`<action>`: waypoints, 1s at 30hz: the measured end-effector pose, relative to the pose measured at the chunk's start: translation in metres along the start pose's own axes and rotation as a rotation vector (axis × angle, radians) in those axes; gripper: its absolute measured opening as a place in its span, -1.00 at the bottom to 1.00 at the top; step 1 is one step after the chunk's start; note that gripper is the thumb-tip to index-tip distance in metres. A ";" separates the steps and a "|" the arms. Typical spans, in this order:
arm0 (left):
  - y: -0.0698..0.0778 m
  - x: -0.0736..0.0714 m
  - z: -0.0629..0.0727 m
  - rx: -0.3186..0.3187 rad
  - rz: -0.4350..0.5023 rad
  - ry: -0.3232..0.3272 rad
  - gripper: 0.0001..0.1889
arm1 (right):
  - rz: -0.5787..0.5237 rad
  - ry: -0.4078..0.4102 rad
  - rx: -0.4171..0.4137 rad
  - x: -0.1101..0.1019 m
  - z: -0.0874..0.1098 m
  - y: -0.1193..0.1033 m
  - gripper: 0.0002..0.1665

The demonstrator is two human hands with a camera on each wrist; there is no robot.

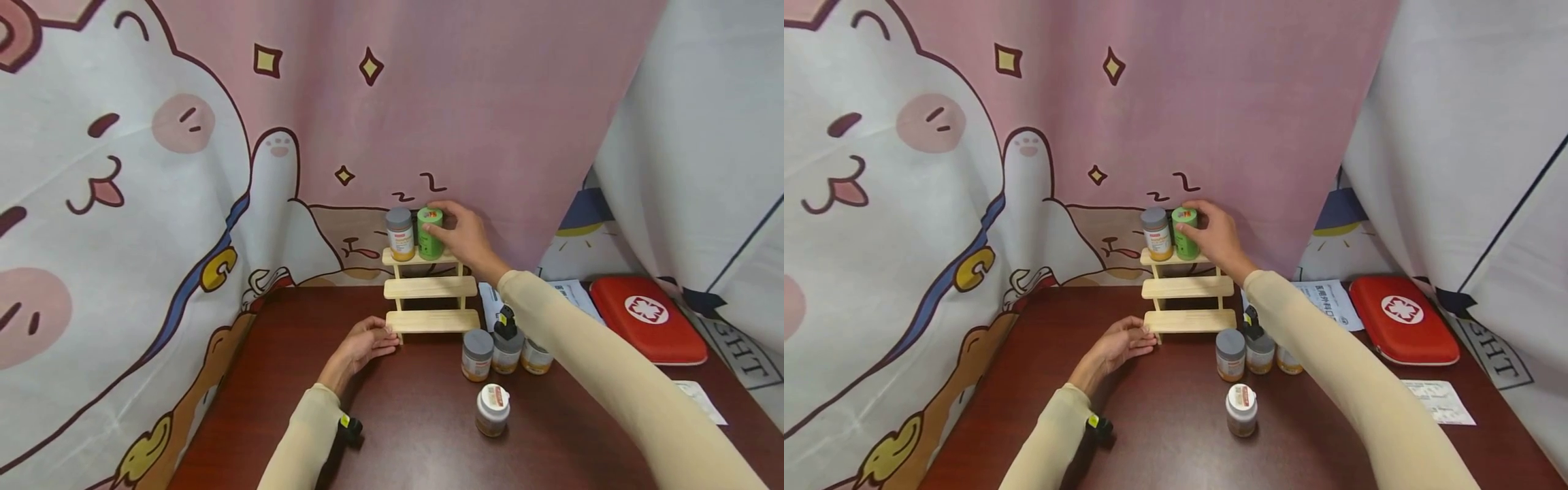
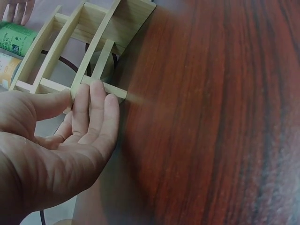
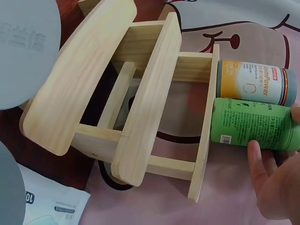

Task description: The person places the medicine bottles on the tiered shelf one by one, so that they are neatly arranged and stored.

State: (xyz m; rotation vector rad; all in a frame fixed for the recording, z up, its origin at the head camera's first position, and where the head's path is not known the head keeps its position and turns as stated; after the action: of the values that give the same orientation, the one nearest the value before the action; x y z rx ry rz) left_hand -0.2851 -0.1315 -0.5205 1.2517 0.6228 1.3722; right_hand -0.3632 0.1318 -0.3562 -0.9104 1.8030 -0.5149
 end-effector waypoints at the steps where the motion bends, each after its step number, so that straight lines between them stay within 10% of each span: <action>1: 0.000 0.000 0.000 -0.003 0.000 0.003 -0.83 | 0.007 -0.001 0.001 0.000 0.000 0.000 -0.44; 17: -0.005 -0.003 -0.003 -0.008 -0.004 0.001 -0.81 | 0.154 0.021 -0.092 -0.004 0.010 -0.001 -0.35; 30: 0.000 -0.004 -0.003 -0.015 -0.021 -0.020 -0.81 | -0.127 -0.016 -0.142 -0.032 0.043 -0.014 -0.39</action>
State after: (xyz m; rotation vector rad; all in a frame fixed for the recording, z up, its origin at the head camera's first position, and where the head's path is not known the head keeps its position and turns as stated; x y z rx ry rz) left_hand -0.2886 -0.1342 -0.5228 1.2423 0.6090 1.3427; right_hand -0.3126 0.1507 -0.3449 -1.1286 1.7922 -0.4617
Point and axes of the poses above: each hand's wrist, its own z-axis away from the middle knuckle, its own x-axis out of the palm, y = z × x, the point moved 1 cm from there along -z, towards the middle knuckle, and after that the axes turned 13 degrees about z, right-handed, at the moved point
